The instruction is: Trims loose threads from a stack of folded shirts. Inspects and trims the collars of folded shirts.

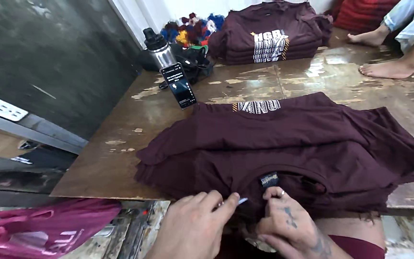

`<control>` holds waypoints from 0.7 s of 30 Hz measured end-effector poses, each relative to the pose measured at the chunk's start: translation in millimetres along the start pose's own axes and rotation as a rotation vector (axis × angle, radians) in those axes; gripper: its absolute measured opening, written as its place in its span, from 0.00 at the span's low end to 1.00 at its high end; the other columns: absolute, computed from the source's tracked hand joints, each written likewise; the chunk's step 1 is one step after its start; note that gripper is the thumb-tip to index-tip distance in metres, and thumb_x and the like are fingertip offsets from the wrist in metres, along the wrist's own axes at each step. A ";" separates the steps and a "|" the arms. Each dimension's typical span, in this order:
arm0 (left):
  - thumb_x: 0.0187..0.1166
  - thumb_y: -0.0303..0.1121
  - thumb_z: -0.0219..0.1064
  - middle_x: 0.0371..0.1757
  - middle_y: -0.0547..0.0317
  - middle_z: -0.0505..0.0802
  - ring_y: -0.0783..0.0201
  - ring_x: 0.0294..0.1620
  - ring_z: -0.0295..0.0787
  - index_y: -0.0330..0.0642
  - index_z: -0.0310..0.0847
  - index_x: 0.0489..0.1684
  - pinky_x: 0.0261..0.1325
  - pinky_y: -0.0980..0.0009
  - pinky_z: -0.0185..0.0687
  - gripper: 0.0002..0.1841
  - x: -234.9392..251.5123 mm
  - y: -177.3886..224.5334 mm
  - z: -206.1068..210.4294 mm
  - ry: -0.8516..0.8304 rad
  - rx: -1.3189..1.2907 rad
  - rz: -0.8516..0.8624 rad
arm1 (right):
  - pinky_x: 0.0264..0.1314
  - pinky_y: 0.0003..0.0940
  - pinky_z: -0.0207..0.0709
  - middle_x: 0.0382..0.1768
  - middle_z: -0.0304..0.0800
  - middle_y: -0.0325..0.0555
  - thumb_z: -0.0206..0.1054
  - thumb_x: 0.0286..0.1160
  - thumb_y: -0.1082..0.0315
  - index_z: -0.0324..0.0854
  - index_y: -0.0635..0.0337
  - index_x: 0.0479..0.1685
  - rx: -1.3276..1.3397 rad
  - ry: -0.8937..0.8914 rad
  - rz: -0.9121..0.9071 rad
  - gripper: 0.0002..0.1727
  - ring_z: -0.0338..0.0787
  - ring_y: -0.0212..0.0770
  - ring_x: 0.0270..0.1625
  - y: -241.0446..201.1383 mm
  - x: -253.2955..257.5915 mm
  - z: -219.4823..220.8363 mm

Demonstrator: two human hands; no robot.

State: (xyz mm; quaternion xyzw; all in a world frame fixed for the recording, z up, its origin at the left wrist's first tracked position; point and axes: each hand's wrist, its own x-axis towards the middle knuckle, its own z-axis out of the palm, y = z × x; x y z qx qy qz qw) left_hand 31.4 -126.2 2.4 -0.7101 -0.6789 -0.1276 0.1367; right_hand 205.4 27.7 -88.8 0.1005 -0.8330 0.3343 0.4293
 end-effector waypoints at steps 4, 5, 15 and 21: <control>0.75 0.41 0.64 0.41 0.50 0.93 0.54 0.31 0.91 0.42 0.85 0.67 0.28 0.55 0.84 0.23 -7.3 -20.3 16.9 0.111 -0.216 -0.255 | 0.68 0.34 0.77 0.20 0.81 0.43 0.50 0.91 0.43 0.78 0.55 0.25 -0.057 -0.009 0.016 0.30 0.86 0.38 0.31 -3.4 12.4 -8.3; 0.74 0.37 0.65 0.43 0.48 0.96 0.51 0.35 0.95 0.39 0.88 0.61 0.32 0.51 0.88 0.20 -10.7 -25.5 24.3 0.125 -0.224 -0.287 | 0.65 0.39 0.80 0.28 0.88 0.50 0.50 0.90 0.41 0.83 0.59 0.33 -0.109 -0.037 0.075 0.32 0.91 0.45 0.40 -6.9 29.3 -11.8; 0.90 0.42 0.55 0.21 0.62 0.81 0.83 0.24 0.73 0.32 0.80 0.30 0.31 0.87 0.68 0.22 -16.4 -42.8 50.2 0.377 -0.523 -0.465 | 0.35 0.31 0.78 0.28 0.87 0.50 0.57 0.78 0.74 0.89 0.61 0.62 0.046 -0.179 0.102 0.19 0.83 0.41 0.28 24.5 48.7 -12.1; 0.87 0.39 0.57 0.21 0.59 0.83 0.78 0.23 0.75 0.33 0.83 0.31 0.30 0.83 0.71 0.19 -20.0 -44.4 51.2 0.335 -0.495 -0.454 | 0.39 0.39 0.89 0.34 0.98 0.49 0.67 0.72 0.68 0.93 0.63 0.43 -0.138 -0.250 0.151 0.11 0.98 0.44 0.35 14.9 59.8 2.4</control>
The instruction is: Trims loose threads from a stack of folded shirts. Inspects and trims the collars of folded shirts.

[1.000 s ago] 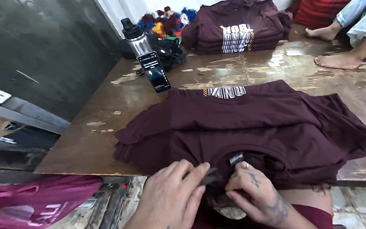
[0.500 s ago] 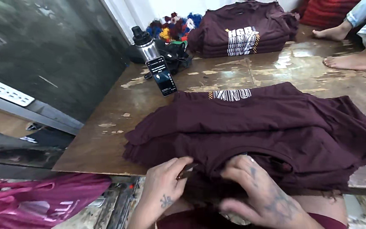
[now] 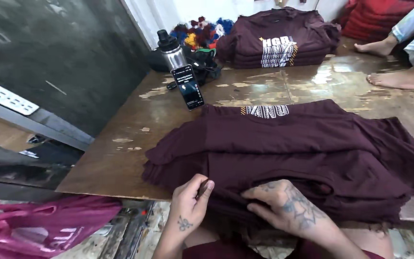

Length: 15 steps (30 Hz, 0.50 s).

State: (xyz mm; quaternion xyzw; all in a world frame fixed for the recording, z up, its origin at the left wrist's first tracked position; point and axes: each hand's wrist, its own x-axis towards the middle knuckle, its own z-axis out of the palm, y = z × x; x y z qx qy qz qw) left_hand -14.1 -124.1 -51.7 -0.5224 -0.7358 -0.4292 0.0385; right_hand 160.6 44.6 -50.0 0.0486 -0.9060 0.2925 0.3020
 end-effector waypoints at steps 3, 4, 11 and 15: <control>0.85 0.37 0.59 0.20 0.57 0.83 0.76 0.21 0.75 0.32 0.83 0.29 0.28 0.82 0.70 0.18 -2.0 4.6 -1.4 0.024 0.035 0.005 | 0.22 0.32 0.78 0.19 0.88 0.44 0.63 0.77 0.67 0.86 0.62 0.29 -0.071 0.160 -0.043 0.11 0.87 0.38 0.20 -1.3 -0.3 6.6; 0.85 0.37 0.59 0.19 0.56 0.83 0.76 0.21 0.74 0.31 0.83 0.29 0.28 0.83 0.70 0.18 -1.8 5.9 -2.3 0.032 0.036 0.014 | 0.23 0.27 0.76 0.18 0.85 0.42 0.60 0.83 0.65 0.83 0.61 0.32 -0.083 0.228 -0.068 0.13 0.85 0.35 0.20 1.9 -6.8 7.7; 0.82 0.59 0.63 0.22 0.66 0.80 0.82 0.21 0.71 0.43 0.84 0.47 0.26 0.86 0.67 0.24 -16.7 -9.5 -5.1 0.024 -0.051 0.094 | 0.61 0.28 0.80 0.29 0.80 0.48 0.50 0.94 0.53 0.74 0.56 0.27 0.189 0.183 -0.101 0.24 0.87 0.39 0.43 -26.7 -58.8 -43.9; 0.82 0.39 0.60 0.38 0.52 0.97 0.67 0.39 0.94 0.40 0.91 0.41 0.45 0.71 0.88 0.15 -20.7 -3.8 -12.2 0.029 0.160 0.135 | 0.73 0.52 0.73 0.42 0.88 0.61 0.53 0.89 0.41 0.83 0.64 0.37 -0.369 0.050 0.208 0.32 0.88 0.56 0.58 0.5 -102.9 -112.7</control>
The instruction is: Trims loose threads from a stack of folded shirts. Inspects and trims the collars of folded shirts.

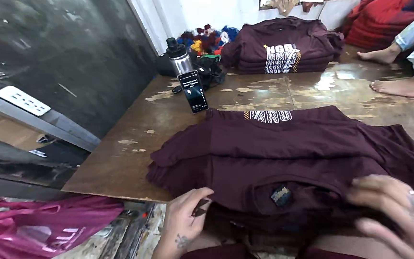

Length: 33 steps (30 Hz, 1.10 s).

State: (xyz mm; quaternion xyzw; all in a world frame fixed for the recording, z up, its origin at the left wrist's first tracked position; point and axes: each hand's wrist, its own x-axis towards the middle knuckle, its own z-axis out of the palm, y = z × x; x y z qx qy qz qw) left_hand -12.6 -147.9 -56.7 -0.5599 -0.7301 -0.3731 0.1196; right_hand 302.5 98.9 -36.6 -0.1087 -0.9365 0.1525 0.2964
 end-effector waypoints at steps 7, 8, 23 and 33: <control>0.83 0.28 0.57 0.30 0.47 0.92 0.56 0.25 0.89 0.31 0.88 0.47 0.30 0.58 0.85 0.13 69.4 22.0 -4.0 0.111 0.146 -0.046 | 0.63 0.60 0.79 0.44 0.92 0.61 0.54 0.82 0.65 0.89 0.66 0.43 -0.283 0.121 -0.043 0.18 0.91 0.61 0.53 61.5 28.6 -36.2; 0.82 0.29 0.58 0.32 0.46 0.93 0.50 0.29 0.92 0.33 0.89 0.47 0.32 0.49 0.86 0.13 82.4 10.7 3.7 0.099 0.216 -0.059 | 0.58 0.64 0.79 0.42 0.91 0.63 0.55 0.80 0.67 0.90 0.67 0.43 -0.350 0.171 -0.031 0.17 0.91 0.65 0.51 76.6 46.1 -32.7; 0.91 0.37 0.48 0.54 0.39 0.91 0.59 0.52 0.90 0.26 0.84 0.56 0.57 0.65 0.85 0.22 87.0 3.2 27.2 0.248 -0.042 -0.017 | 0.67 0.72 0.77 0.62 0.92 0.59 0.57 0.83 0.41 0.90 0.58 0.58 -0.125 -0.055 -0.068 0.30 0.89 0.64 0.67 14.6 22.7 20.2; 0.95 0.36 0.46 0.50 0.52 0.93 0.64 0.39 0.89 0.43 0.76 0.74 0.44 0.66 0.83 0.19 173.7 44.3 31.8 -0.494 -0.264 -0.518 | 0.46 0.56 0.86 0.42 0.93 0.58 0.66 0.82 0.58 0.88 0.62 0.60 -0.036 -0.296 -0.115 0.19 0.94 0.58 0.43 -8.8 130.9 -14.8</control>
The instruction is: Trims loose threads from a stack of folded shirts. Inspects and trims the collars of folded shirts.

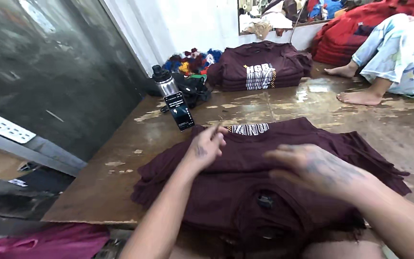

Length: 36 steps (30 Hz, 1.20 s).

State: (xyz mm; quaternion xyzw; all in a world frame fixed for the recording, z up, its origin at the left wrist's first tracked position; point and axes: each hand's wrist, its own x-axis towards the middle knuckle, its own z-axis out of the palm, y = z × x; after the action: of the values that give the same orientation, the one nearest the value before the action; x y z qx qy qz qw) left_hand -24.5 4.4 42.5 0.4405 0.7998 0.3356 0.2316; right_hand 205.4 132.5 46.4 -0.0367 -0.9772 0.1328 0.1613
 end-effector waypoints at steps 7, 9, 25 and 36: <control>0.97 0.37 0.41 0.62 0.45 0.90 0.55 0.53 0.92 0.42 0.70 0.77 0.48 0.60 0.85 0.20 69.1 -43.9 12.8 0.119 -0.693 -0.328 | 0.66 0.52 0.79 0.62 0.87 0.64 0.62 0.84 0.72 0.70 0.60 0.82 0.378 -0.293 0.457 0.26 0.89 0.57 0.59 47.5 141.4 70.0; 0.97 0.36 0.40 0.63 0.45 0.89 0.55 0.54 0.92 0.41 0.69 0.77 0.49 0.60 0.85 0.20 68.4 -43.7 10.4 0.113 -0.722 -0.322 | 0.70 0.51 0.75 0.63 0.86 0.65 0.61 0.83 0.75 0.71 0.63 0.81 0.433 -0.257 0.444 0.26 0.87 0.57 0.63 49.6 148.9 85.6; 0.97 0.35 0.43 0.56 0.45 0.90 0.55 0.48 0.92 0.39 0.71 0.75 0.46 0.61 0.87 0.18 71.5 -58.6 14.8 0.106 -0.747 -0.328 | 0.36 0.27 0.80 0.34 0.88 0.46 0.63 0.86 0.71 0.84 0.70 0.50 0.838 0.169 0.697 0.09 0.84 0.31 0.29 113.4 111.7 100.9; 0.96 0.35 0.43 0.52 0.48 0.90 0.58 0.47 0.92 0.40 0.71 0.74 0.46 0.63 0.86 0.18 71.3 -58.7 16.6 0.088 -0.693 -0.306 | 0.66 0.61 0.77 0.53 0.93 0.60 0.65 0.82 0.66 0.95 0.60 0.49 0.195 -0.014 0.244 0.13 0.91 0.60 0.59 94.3 120.5 129.8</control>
State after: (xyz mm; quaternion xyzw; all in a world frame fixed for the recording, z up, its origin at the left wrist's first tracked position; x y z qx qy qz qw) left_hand -81.6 48.5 -17.5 0.1966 0.7047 0.5662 0.3798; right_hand 52.1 204.9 -60.9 -0.1382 -0.9491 0.2460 0.1400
